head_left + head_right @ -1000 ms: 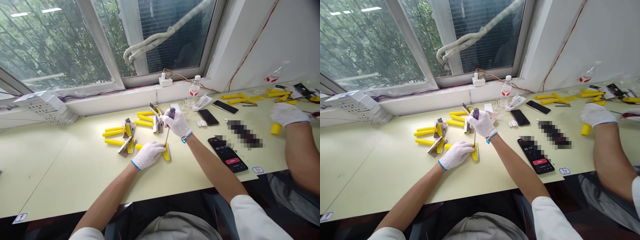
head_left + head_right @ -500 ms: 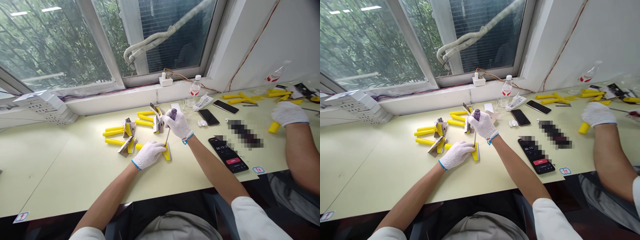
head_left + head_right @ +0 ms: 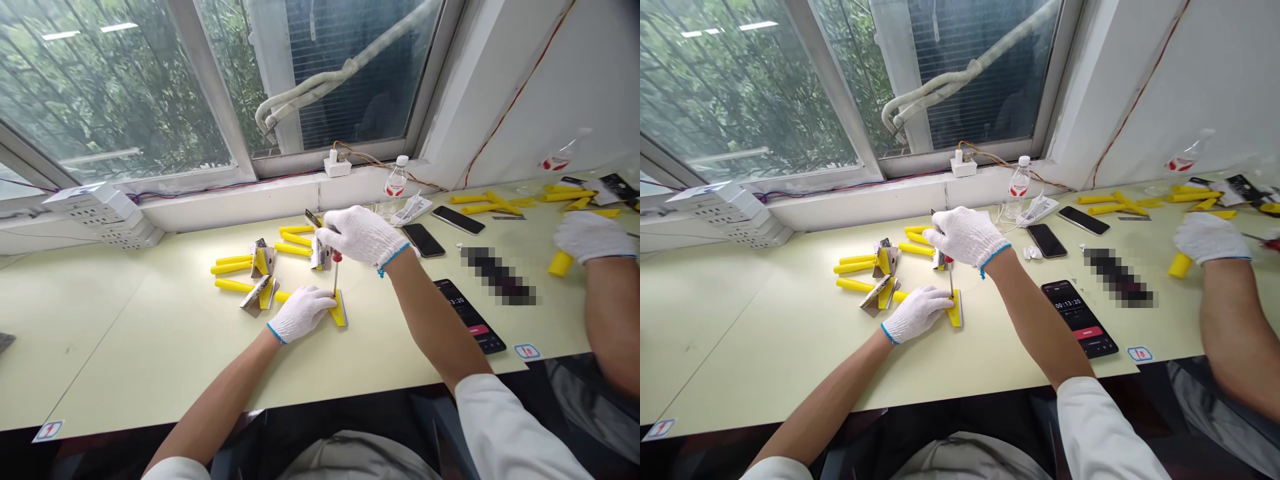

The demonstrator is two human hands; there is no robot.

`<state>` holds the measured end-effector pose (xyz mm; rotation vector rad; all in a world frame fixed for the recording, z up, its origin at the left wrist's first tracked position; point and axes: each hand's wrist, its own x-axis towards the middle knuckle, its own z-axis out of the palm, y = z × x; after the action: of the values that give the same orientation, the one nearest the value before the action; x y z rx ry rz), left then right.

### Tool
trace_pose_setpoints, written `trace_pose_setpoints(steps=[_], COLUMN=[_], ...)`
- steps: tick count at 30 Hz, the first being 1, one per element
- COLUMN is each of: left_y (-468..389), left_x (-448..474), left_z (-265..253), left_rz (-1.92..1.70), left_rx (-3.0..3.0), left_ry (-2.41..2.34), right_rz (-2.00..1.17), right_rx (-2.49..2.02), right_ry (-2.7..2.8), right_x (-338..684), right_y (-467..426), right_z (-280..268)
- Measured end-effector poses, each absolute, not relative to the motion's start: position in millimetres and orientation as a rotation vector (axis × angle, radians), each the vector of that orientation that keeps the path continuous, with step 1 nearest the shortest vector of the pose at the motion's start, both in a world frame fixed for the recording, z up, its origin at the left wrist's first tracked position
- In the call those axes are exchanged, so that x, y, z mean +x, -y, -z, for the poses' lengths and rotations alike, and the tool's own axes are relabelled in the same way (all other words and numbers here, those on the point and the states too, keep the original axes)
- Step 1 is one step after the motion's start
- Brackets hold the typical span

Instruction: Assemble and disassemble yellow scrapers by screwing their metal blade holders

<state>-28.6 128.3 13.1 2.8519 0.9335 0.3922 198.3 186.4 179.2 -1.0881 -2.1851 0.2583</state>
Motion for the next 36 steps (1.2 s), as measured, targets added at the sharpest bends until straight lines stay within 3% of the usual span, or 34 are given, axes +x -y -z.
trace_pose_setpoints(steps=[36], left_y=[-127], left_x=[-28], left_z=[-16], left_rz=[-0.381], left_rx=[2.836], left_ry=[-0.929], right_rz=[-0.247], right_rx=[-1.232], right_ry=[2.185], right_x=[200], right_y=[-162], right_z=[-185])
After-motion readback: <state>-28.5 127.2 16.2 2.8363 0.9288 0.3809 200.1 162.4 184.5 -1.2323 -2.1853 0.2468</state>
